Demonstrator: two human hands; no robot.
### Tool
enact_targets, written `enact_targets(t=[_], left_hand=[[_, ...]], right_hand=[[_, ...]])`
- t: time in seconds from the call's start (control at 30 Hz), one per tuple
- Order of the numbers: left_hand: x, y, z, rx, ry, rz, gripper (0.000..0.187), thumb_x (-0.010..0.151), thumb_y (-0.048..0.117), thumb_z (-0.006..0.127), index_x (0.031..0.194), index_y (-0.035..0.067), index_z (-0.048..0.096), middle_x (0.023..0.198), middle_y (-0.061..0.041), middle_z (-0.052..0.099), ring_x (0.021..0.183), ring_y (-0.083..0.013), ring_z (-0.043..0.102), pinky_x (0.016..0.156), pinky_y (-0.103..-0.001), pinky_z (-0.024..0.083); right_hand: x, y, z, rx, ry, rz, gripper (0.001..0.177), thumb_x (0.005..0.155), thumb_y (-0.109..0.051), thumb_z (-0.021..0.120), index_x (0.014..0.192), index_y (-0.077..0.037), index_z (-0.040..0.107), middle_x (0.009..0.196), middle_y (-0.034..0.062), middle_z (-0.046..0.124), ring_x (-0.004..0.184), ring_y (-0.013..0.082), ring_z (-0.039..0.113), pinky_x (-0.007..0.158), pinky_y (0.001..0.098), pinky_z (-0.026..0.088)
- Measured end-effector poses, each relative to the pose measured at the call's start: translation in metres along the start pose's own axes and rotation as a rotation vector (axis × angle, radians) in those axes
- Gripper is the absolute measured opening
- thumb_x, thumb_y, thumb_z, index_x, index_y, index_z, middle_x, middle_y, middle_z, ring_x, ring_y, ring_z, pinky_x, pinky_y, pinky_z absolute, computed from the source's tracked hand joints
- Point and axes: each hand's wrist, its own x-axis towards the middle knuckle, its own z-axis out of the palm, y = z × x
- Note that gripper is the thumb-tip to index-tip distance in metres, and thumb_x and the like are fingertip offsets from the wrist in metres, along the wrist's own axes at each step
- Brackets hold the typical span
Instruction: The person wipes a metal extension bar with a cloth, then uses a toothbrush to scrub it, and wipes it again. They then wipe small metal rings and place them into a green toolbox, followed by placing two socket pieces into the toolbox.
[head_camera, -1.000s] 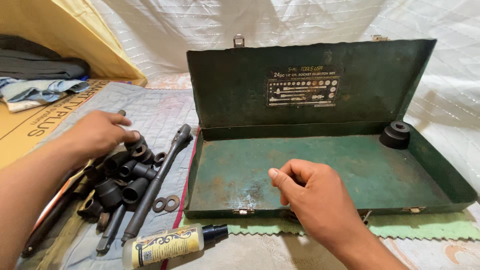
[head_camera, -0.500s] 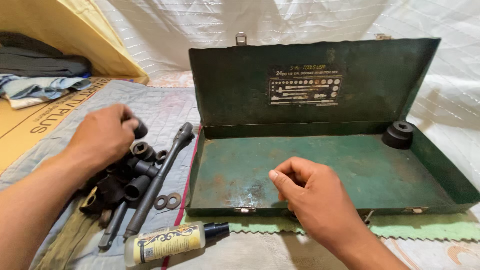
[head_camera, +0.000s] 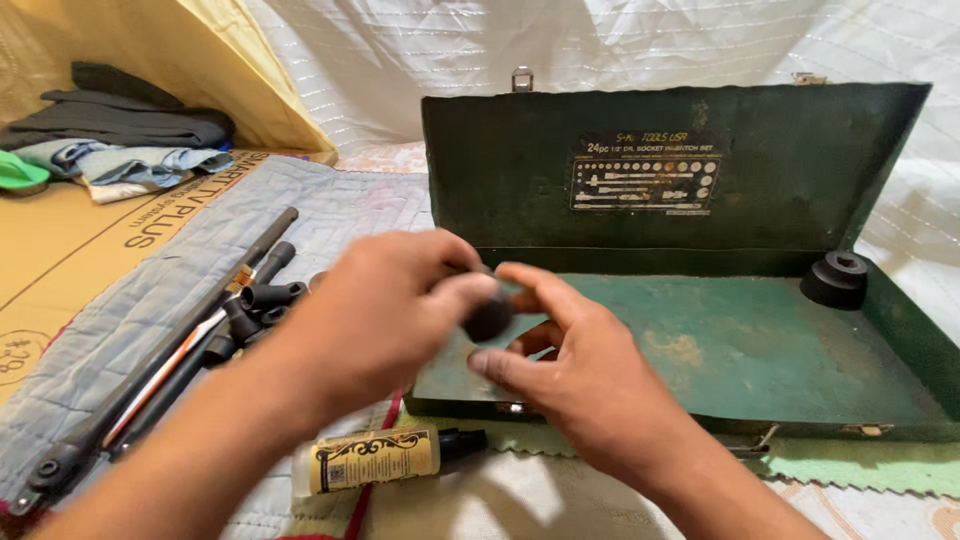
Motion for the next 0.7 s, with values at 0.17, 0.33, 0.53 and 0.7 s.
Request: enact_targets(t=[0.17, 0.33, 0.53, 0.7], left_hand=[[-0.007, 0.015, 0.02, -0.067, 0.054, -0.077, 0.04, 0.083, 0.028, 0.072, 0.115, 0.004, 0.069, 0.076, -0.011, 0.076, 0.066, -0.0165, 0.073, 0.063, -0.034, 0.056], [-0.007, 0.01, 0.036, -0.201, -0.061, -0.235, 0.036, 0.086, 0.027, 0.072, 0.114, 0.005, 0.072, 0.076, -0.008, 0.078, 0.065, -0.0148, 0.067, 0.06, -0.033, 0.054], [-0.006, -0.001, 0.063, -0.423, -0.12, -0.173, 0.027, 0.086, 0.016, 0.071, 0.108, 0.001, 0.07, 0.083, -0.005, 0.077, 0.073, -0.0086, 0.068, 0.068, -0.026, 0.056], [-0.007, -0.002, 0.073, -0.673, -0.099, -0.198, 0.025, 0.093, 0.02, 0.064, 0.097, -0.001, 0.076, 0.081, -0.007, 0.076, 0.073, -0.0105, 0.065, 0.068, -0.027, 0.054]], right_hand=[[0.002, 0.006, -0.003, 0.214, -0.02, 0.042, 0.031, 0.082, -0.008, 0.071, 0.113, -0.004, 0.073, 0.076, 0.0012, 0.071, 0.063, 0.0086, 0.059, 0.054, 0.027, 0.05], [0.002, 0.022, -0.016, 0.043, 0.033, 0.107, 0.029, 0.091, -0.013, 0.072, 0.119, -0.007, 0.073, 0.077, 0.0043, 0.07, 0.063, 0.0109, 0.059, 0.056, 0.028, 0.05], [0.001, 0.034, -0.025, 0.244, 0.003, -0.051, 0.038, 0.083, 0.004, 0.063, 0.12, 0.003, 0.067, 0.098, 0.0059, 0.075, 0.078, 0.0114, 0.069, 0.067, 0.0274, 0.06], [-0.001, 0.027, -0.03, 0.256, 0.04, -0.032, 0.039, 0.081, -0.003, 0.069, 0.121, 0.0, 0.067, 0.097, 0.0066, 0.078, 0.079, 0.0146, 0.072, 0.067, 0.0294, 0.06]])
